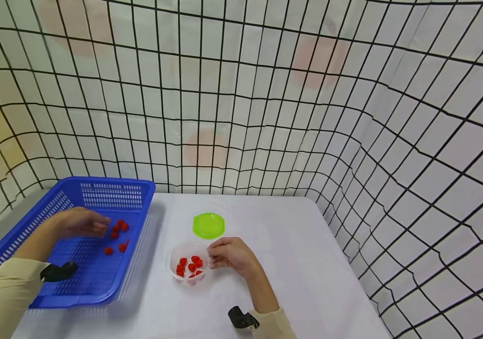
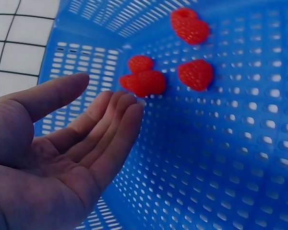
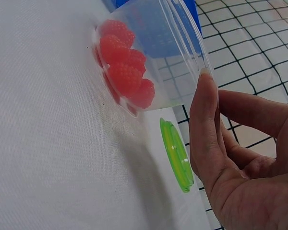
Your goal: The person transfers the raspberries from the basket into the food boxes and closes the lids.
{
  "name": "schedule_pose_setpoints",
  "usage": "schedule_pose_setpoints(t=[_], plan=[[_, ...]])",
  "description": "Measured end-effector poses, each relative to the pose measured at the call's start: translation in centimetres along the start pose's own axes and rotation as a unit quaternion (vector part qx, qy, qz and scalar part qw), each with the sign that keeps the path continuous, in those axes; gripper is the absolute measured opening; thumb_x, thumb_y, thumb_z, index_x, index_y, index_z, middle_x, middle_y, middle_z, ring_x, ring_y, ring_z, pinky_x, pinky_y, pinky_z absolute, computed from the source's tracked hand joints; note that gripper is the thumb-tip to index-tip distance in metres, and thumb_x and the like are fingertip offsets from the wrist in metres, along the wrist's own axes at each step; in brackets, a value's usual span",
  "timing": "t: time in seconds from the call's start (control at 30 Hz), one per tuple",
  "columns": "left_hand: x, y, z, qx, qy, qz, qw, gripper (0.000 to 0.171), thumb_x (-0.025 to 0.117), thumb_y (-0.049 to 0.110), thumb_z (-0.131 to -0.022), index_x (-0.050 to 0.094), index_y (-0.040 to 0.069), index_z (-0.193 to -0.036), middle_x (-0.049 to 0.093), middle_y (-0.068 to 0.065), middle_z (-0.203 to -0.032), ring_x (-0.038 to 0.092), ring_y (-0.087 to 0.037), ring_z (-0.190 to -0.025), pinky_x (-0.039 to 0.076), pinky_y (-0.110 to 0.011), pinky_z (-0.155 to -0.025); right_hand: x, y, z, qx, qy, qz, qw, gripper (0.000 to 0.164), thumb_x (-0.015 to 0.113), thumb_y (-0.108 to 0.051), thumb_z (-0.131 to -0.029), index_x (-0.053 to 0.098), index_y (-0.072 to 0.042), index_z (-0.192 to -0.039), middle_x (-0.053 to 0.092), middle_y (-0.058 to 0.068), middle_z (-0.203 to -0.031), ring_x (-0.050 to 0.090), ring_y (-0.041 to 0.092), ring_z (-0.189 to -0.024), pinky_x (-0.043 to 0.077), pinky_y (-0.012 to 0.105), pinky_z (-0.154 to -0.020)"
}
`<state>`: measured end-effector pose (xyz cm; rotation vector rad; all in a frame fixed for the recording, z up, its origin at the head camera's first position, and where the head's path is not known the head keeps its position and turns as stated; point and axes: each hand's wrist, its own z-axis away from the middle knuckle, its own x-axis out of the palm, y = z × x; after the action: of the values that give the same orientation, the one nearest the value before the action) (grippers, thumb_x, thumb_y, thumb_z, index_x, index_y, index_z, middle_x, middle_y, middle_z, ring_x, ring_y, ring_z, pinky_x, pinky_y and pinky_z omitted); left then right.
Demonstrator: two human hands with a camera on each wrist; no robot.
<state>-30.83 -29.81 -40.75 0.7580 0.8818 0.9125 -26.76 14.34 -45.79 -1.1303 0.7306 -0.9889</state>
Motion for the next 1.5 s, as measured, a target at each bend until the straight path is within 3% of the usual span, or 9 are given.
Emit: schedule_pose_setpoints(t=[0.3, 0.63, 0.97, 1.13, 1.5], plan=[[0.6, -0.3, -0.6, -0.026, 0.02, -0.021, 0.9992, 0.04, 0.058, 0.009, -0.101, 0.052, -0.021, -0.126, 0.073, -0.023, -0.103, 0.074, -0.03, -0.094, 0.06, -0.046, -0.092, 0.0, -0.1, 0.1, 0.001, 0.002, 0.001, 1.0, 0.025, 0.067, -0.011, -0.096, 0.066, 0.009, -0.111, 0.068, 0.008, -0.084, 0.067, 0.017, -0.071, 0.063, 0.03, -0.074], [1.1, -0.8, -1.0, -0.032, 0.019, -0.025, 0.999, 0.031, 0.062, 0.006, -0.097, 0.059, -0.018, -0.117, 0.073, -0.016, -0.093, 0.073, -0.024, -0.085, 0.062, -0.043, -0.087, 0.0, 0.1, 0.0, 0.0, 0.001, 0.002, 1.0, 0.027, 0.068, -0.013, -0.095, 0.066, 0.009, -0.111, 0.069, 0.009, -0.084, 0.067, 0.017, -0.071, 0.064, 0.03, -0.074], [1.9, -0.9, -1.3, -0.059, 0.039, -0.054, 0.996, 0.035, 0.064, 0.009, -0.099, 0.06, -0.016, -0.122, 0.071, -0.023, -0.102, 0.072, -0.027, -0.09, 0.061, -0.044, -0.089, 0.0, 0.2, -0.1, -0.001, -0.001, 0.001, 1.0, 0.025, 0.067, -0.011, -0.095, 0.066, 0.009, -0.11, 0.068, 0.008, -0.083, 0.066, 0.017, -0.071, 0.064, 0.031, -0.074], [2.2, -0.7, -1.2, -0.063, 0.05, -0.073, 0.9941, 0.036, 0.068, 0.014, -0.098, 0.063, -0.016, -0.118, 0.072, -0.02, -0.097, 0.071, -0.025, -0.087, 0.062, -0.041, -0.086, 0.1, 0.1, 0.0, 0.0, 0.001, 0.004, 1.0, 0.025, 0.067, -0.012, -0.095, 0.067, 0.008, -0.11, 0.068, 0.008, -0.083, 0.066, 0.017, -0.071, 0.064, 0.031, -0.074], [2.1, -0.5, -0.9, -0.063, 0.056, -0.066, 0.9942, 0.038, 0.07, 0.012, -0.094, 0.061, -0.018, -0.117, 0.07, -0.024, -0.1, 0.071, -0.026, -0.088, 0.062, -0.042, -0.087, 0.0, 0.1, -0.1, 0.0, -0.002, 0.002, 1.0, 0.025, 0.067, -0.012, -0.095, 0.066, 0.008, -0.11, 0.068, 0.007, -0.084, 0.067, 0.017, -0.071, 0.064, 0.031, -0.075]])
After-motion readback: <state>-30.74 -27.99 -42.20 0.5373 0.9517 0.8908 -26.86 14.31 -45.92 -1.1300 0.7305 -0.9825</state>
